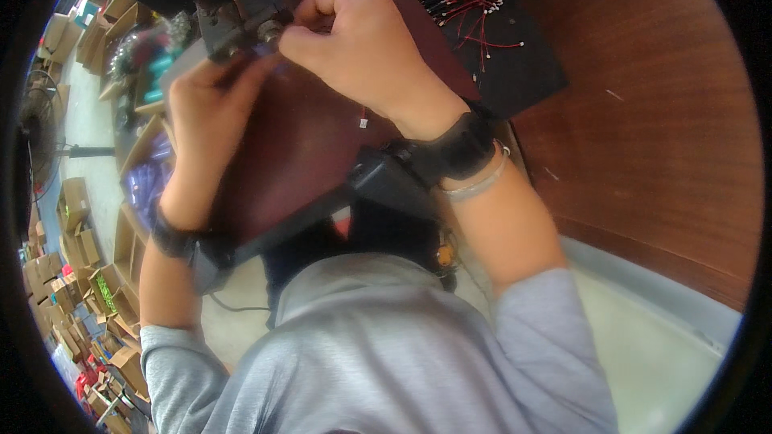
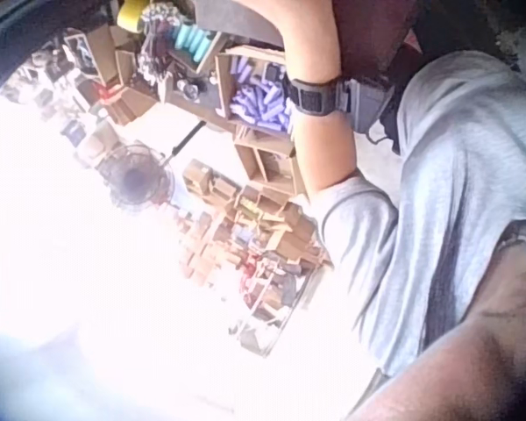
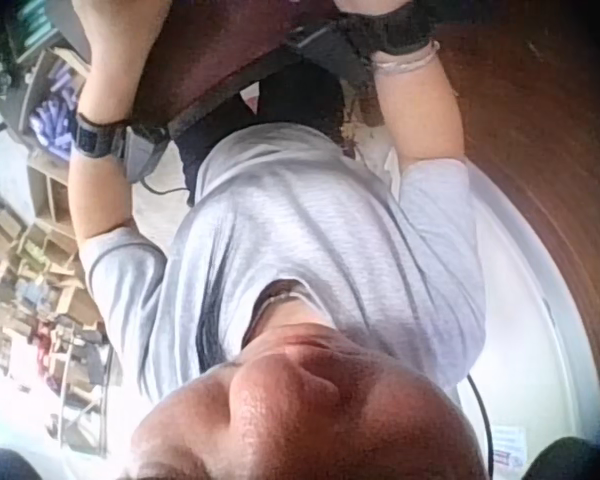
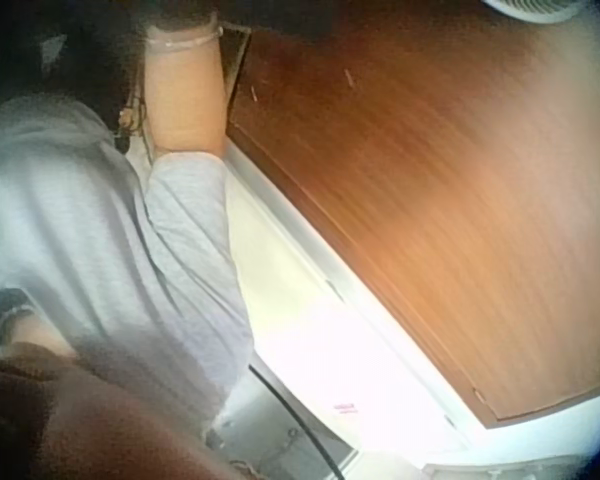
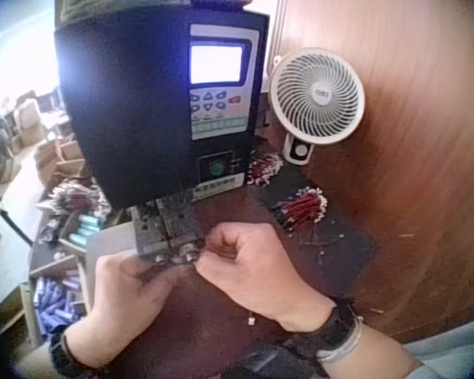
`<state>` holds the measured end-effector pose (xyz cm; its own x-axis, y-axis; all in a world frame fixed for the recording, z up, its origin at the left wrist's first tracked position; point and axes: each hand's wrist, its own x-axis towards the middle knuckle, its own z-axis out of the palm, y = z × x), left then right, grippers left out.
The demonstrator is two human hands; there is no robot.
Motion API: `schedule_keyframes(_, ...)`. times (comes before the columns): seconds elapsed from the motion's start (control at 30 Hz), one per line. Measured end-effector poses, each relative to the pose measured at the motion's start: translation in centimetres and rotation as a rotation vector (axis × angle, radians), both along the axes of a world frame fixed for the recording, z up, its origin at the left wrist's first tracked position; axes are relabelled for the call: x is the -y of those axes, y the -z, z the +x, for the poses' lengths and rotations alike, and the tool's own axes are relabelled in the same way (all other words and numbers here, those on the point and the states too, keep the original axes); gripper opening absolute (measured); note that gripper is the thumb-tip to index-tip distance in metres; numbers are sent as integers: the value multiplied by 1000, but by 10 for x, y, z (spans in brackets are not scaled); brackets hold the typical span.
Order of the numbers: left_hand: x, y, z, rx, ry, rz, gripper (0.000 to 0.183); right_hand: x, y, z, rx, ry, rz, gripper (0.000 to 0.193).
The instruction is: The person picks up a battery and a wire, positions them under the welding machine, and welds the wire to the battery terminal. They then place the welded battery into a box and repeat the process with another battery and wire.
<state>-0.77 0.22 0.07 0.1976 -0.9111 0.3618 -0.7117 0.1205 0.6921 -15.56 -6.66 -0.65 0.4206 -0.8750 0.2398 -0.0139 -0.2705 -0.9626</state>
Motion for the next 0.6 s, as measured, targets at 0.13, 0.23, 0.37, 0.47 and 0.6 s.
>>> schedule_keyframes(0.13,-1,1,2,-13,26,-14,21,-1,-2,1,-26,-1,-21,17)
schedule_keyframes(0.23,2,7,4,14,41,-76,21,-2,0,3,72,-2,16,17)
schedule_keyframes(0.37,0,4,3,-16,31,-34,22,-1,0,-2,-8,-8,-12,16)
schedule_keyframes(0.47,0,1,3,40,37,-1,22,0,1,-2,-7,-27,-33,16)
schedule_keyframes(0.6,1,6,3,-23,36,-38,21,-4,0,1,75,-15,19,16)
